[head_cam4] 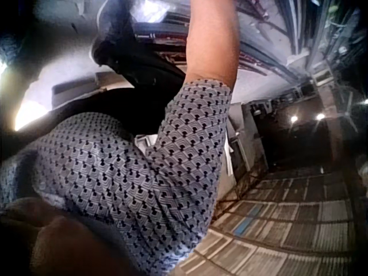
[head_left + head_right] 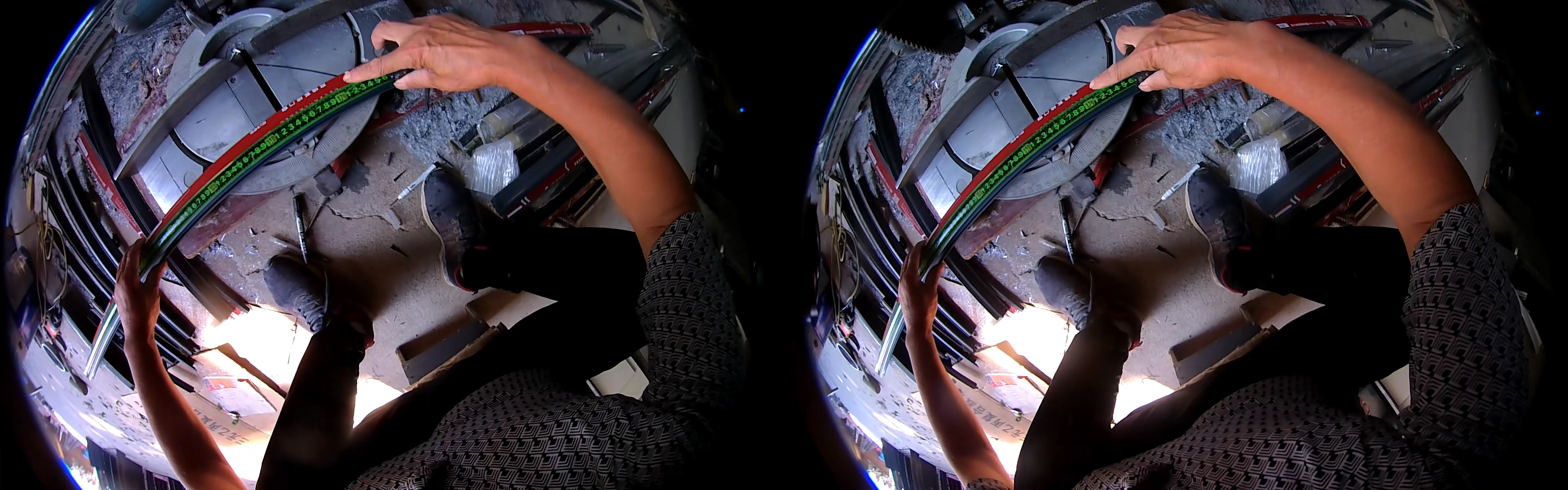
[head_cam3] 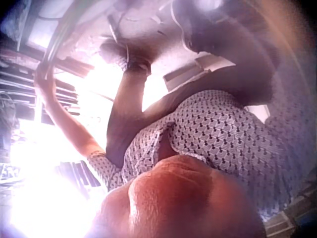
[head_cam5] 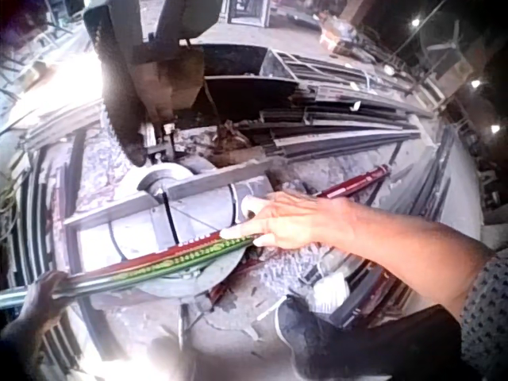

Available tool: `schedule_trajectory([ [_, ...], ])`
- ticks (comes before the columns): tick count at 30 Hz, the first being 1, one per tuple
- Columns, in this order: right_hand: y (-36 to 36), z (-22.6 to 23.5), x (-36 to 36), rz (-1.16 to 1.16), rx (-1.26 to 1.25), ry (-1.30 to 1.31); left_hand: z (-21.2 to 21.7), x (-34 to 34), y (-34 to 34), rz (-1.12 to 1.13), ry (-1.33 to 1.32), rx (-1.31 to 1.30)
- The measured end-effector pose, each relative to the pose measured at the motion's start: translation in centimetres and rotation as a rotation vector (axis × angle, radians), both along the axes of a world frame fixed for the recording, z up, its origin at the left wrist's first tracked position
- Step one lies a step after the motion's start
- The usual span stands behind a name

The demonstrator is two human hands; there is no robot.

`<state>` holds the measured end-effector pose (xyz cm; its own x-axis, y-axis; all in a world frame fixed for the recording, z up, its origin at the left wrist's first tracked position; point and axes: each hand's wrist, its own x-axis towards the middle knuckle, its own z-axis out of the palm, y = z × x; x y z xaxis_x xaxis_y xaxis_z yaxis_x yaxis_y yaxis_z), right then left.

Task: The person measures a long red and black profile with a tape measure and marks it with a marker. They then place the profile on a miter saw, align it, and cut it. The person repeats this process for another profile.

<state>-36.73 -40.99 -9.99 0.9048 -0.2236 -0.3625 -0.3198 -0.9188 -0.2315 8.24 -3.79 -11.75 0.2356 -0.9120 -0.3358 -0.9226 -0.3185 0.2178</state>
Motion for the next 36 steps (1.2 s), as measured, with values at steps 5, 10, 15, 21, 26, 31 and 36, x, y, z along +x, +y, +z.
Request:
schedule_trajectory([
  [5,0.1,0.7,0.4,0.071,-0.087,0.112,-0.2,0.3,0.3,0.008,-0.007,0.016],
  [10,-0.7,3.7,1.2,0.176,0.081,0.076,0.1,0.0,0.3,0.026,0.002,0.022],
  [15,-0.6,3.0,1.3,0.202,0.056,0.042,0.0,-0.1,0.0,0.013,0.029,0.005],
  [21,-0.8,1.8,1.5,0.278,-0.073,0.003,-0.1,0.0,0.4,0.006,0.007,0.012],
  [26,-1.0,0.7,0.4,0.301,-0.123,-0.087,-0.1,-0.2,0.2,0.018,-0.004,0.028],
  [31,-0.8,2.6,1.9,0.262,-0.035,0.060,-0.1,-0.3,0.2,0.017,-0.005,0.030],
  [36,-0.8,2.7,2.0,0.264,-0.048,0.065,-0.5,0.3,0.7,0.003,-0.011,0.003],
])
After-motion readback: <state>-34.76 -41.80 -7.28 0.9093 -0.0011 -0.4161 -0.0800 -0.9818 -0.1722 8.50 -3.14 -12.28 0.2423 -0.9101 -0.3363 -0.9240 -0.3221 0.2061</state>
